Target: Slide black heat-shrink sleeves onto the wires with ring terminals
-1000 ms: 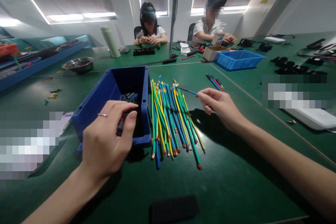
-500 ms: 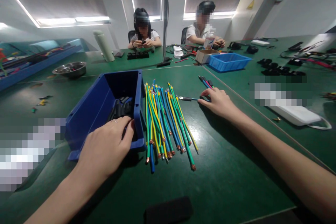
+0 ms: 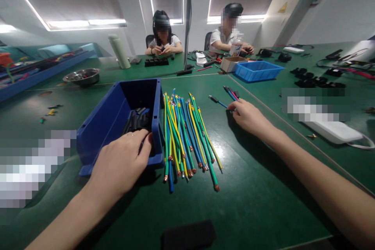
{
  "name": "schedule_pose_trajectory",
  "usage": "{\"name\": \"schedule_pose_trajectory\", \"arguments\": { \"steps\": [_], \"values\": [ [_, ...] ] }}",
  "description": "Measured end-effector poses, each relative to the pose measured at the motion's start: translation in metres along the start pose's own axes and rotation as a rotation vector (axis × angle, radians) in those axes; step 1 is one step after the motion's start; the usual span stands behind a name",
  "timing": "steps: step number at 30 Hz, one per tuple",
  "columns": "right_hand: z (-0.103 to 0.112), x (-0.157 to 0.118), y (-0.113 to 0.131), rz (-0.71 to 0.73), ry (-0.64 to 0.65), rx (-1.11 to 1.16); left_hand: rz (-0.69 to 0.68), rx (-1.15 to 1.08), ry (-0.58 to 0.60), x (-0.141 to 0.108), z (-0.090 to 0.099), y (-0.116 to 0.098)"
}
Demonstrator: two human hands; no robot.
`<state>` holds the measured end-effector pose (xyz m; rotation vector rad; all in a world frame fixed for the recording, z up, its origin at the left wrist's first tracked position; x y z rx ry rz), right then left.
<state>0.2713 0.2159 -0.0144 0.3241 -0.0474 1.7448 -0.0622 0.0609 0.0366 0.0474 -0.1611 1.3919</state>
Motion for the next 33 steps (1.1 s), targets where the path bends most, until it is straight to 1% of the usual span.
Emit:
{"name": "schedule_pose_trajectory", "arguments": {
  "steps": [5,11,16,21,28,30,33],
  "values": [
    [-0.003,0.002,0.001,0.044,-0.017,-0.012,-0.002,0.031,0.002,-0.001,-0.001,0.001],
    [0.0,-0.001,-0.001,0.052,-0.022,-0.024,-0.019,0.051,-0.001,-0.001,-0.002,0.002],
    [-0.003,0.005,-0.004,0.051,-0.05,-0.032,-0.009,0.04,0.002,0.0,-0.001,0.001],
    [-0.003,0.01,-0.009,0.029,-0.076,-0.062,0.002,0.033,0.02,0.0,-0.001,0.001],
    [-0.002,0.01,-0.008,-0.016,-0.098,-0.12,0.013,0.04,0.033,-0.001,-0.003,0.003],
    [-0.002,0.01,-0.008,-0.048,-0.11,-0.139,0.022,0.035,0.057,0.0,-0.002,0.002],
    [-0.004,0.011,-0.008,-0.09,-0.121,-0.151,0.018,0.047,0.127,0.001,-0.002,0.0]
  ]
}}
Point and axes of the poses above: each hand's wrist, its own x-axis towards the middle knuckle, its own z-axis out of the back of the hand, y = z × x, the point moved 3 cm from there along x, towards the middle knuckle, and after that the axes turned 9 degrees about -z, right-handed, at the moved point
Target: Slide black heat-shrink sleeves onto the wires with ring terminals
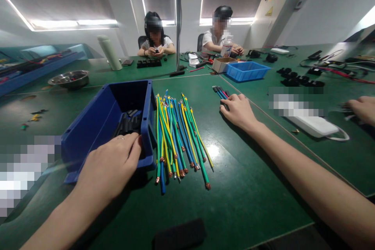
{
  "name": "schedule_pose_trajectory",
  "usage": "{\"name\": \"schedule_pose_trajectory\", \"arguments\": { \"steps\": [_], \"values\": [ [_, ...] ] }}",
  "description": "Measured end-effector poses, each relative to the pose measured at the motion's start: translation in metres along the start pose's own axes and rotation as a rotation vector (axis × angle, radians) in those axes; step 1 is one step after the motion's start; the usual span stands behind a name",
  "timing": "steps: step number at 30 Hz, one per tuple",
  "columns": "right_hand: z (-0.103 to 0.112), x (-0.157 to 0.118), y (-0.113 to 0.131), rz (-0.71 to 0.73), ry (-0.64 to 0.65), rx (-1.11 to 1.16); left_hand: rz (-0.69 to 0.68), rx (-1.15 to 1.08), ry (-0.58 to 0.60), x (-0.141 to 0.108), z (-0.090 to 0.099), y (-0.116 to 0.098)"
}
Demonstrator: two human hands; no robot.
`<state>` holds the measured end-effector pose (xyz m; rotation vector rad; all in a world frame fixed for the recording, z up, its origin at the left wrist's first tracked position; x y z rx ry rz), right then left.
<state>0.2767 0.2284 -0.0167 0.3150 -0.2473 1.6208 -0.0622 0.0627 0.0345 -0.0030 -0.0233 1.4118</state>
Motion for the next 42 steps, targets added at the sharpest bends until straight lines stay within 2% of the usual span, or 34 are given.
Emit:
{"name": "schedule_pose_trajectory", "arguments": {
  "steps": [3,9,23,31,36,42],
  "values": [
    [-0.002,0.0,0.001,-0.026,0.0,-0.002,-0.012,0.019,0.055,0.0,0.001,-0.001],
    [-0.003,0.0,0.001,-0.063,0.001,-0.005,0.015,-0.015,0.083,0.0,0.002,-0.002],
    [0.001,-0.001,0.006,-0.083,0.018,-0.048,-0.017,-0.014,0.076,0.0,0.0,0.0],
    [0.002,-0.004,0.008,-0.072,-0.024,-0.031,-0.062,0.004,0.078,0.001,0.001,-0.002],
    [0.005,-0.01,0.017,0.002,-0.056,0.063,-0.082,-0.022,0.067,0.002,0.001,0.0],
    [0.011,-0.031,0.053,0.219,0.007,0.254,-0.093,-0.019,0.043,0.002,0.0,0.001]
  ]
}}
Point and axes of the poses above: each hand's wrist, its own x-axis towards the middle knuckle, its own z-axis out of the back of the hand, y = z × x, the point moved 3 cm from there along x, towards the middle knuckle, and after that the axes turned 9 degrees about -z, right-handed, at the moved point
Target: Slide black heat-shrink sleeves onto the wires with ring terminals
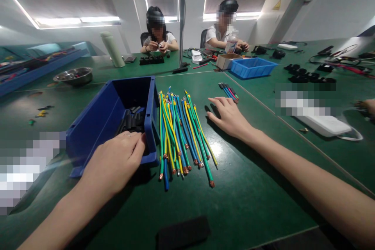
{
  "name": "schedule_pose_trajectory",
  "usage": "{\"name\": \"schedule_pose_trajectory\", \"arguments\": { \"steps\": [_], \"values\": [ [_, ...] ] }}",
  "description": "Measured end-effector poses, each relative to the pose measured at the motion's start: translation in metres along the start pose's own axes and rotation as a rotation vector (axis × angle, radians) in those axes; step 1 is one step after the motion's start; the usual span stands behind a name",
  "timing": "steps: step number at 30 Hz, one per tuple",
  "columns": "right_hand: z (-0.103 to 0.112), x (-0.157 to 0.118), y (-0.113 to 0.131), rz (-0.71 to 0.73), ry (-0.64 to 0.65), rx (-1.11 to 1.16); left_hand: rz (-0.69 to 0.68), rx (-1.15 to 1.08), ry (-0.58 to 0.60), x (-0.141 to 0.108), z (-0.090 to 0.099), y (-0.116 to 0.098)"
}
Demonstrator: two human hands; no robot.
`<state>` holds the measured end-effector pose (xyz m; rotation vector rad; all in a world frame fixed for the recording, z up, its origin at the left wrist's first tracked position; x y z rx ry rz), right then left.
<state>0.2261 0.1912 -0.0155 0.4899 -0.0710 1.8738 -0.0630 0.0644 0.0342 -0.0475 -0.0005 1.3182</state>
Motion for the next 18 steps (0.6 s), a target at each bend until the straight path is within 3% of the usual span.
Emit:
{"name": "schedule_pose_trajectory", "arguments": {
  "steps": [7,13,18],
  "values": [
    [0.004,-0.018,0.045,0.237,0.166,0.252,0.026,-0.012,-0.006,0.001,0.003,-0.003],
    [0.005,-0.018,0.045,0.251,0.265,0.375,0.056,-0.052,0.014,0.0,0.004,-0.004],
    [0.005,-0.016,0.042,0.271,0.266,0.395,0.097,-0.087,0.046,-0.001,0.005,-0.004]
  ]
}}
Point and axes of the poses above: each hand's wrist, its own x-axis towards the middle knuckle, its own z-axis out of the back of the hand, y = z × x, the point moved 3 cm from there along x, towards the middle knuckle, and after that the axes turned 9 degrees about -z, right-handed, at the moved point
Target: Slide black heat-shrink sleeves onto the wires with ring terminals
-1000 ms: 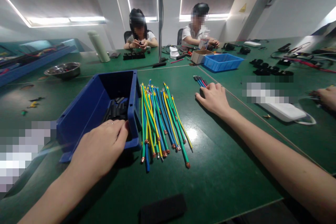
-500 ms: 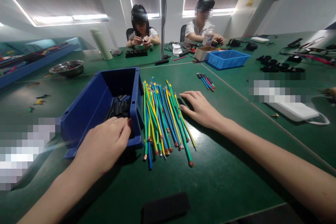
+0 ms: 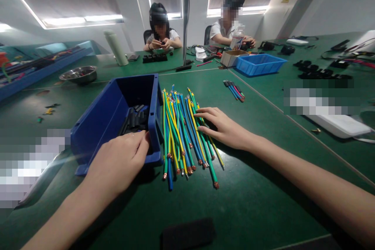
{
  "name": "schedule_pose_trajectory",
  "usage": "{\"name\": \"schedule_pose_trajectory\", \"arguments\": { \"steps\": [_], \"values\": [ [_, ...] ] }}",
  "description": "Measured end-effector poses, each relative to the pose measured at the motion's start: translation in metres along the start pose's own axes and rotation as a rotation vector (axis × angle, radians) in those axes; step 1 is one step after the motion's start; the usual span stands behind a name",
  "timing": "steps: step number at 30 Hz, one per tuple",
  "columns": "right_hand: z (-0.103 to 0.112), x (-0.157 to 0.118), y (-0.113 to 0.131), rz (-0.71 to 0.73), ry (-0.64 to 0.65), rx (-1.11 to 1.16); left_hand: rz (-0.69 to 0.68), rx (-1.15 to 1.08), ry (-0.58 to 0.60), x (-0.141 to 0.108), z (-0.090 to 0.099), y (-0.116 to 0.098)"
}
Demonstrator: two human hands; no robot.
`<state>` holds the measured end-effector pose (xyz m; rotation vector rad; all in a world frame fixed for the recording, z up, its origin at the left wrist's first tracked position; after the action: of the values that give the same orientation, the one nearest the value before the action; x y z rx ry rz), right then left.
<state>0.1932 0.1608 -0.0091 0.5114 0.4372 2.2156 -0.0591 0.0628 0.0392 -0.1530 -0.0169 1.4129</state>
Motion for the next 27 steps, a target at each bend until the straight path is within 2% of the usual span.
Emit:
{"name": "schedule_pose_trajectory", "arguments": {
  "steps": [9,16,19,24,27],
  "values": [
    [0.003,-0.005,0.018,0.049,0.021,-0.165,0.004,0.015,-0.014,0.0,0.001,-0.001],
    [0.012,-0.012,0.026,-0.014,0.022,-0.088,-0.016,0.034,-0.033,-0.001,0.001,-0.001],
    [0.01,-0.015,0.024,-0.024,0.099,-0.114,-0.021,0.039,-0.041,-0.001,0.0,0.0],
    [0.008,-0.025,0.02,-0.066,0.329,-0.136,-0.017,0.036,-0.029,-0.001,0.001,0.0],
    [0.011,-0.03,0.022,-0.037,0.378,-0.1,-0.019,0.029,-0.027,-0.001,0.001,0.0]
  ]
}}
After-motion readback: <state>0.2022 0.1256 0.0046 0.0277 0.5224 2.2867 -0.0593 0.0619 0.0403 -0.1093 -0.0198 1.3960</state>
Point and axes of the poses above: each hand's wrist, its own x-axis towards the middle knuckle, its own z-axis out of the back of the hand, y = z × x, the point moved 3 cm from there along x, towards the middle knuckle, and after that the axes turned 9 degrees about -z, right-handed, at the moved point
